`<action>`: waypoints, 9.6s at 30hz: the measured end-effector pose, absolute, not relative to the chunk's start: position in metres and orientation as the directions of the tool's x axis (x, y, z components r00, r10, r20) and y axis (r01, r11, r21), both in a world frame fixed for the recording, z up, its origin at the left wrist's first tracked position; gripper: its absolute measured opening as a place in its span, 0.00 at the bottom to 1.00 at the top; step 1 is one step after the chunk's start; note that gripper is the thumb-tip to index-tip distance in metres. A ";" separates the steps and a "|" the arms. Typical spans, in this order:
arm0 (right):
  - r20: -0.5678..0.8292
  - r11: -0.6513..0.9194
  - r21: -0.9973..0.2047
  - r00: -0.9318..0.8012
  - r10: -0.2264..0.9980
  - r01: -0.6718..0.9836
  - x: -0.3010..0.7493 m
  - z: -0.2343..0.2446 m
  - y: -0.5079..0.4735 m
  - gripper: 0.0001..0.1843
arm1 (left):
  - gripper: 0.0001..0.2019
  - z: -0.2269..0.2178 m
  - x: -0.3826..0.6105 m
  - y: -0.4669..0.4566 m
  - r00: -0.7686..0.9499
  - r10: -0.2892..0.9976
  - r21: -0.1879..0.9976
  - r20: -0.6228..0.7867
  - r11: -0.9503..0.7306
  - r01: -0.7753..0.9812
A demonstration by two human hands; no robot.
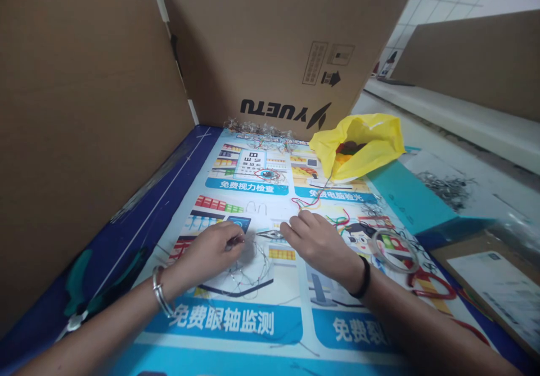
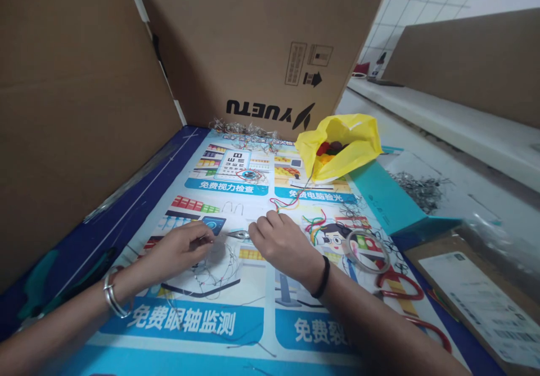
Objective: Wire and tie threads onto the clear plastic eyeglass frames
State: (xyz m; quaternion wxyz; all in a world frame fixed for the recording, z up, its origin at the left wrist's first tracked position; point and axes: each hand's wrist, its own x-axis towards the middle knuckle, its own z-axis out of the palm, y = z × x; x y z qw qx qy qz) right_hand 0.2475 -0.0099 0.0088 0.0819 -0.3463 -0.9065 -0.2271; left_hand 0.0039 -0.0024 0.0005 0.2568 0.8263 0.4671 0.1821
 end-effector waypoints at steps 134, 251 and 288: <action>0.234 0.582 0.121 -0.592 0.771 0.805 0.229 0.017 -0.037 0.10 | 0.05 0.012 0.033 -0.002 0.459 0.877 0.588 0.144 -0.449 0.673; 0.261 0.527 0.010 -0.511 0.819 0.850 0.234 0.009 -0.037 0.11 | 0.04 0.013 0.027 -0.002 0.498 0.791 0.510 0.355 -0.610 0.606; 0.205 0.513 -0.133 -0.483 0.851 0.848 0.246 0.016 -0.026 0.13 | 0.04 0.014 0.019 0.005 0.551 0.809 0.640 0.204 -0.536 0.551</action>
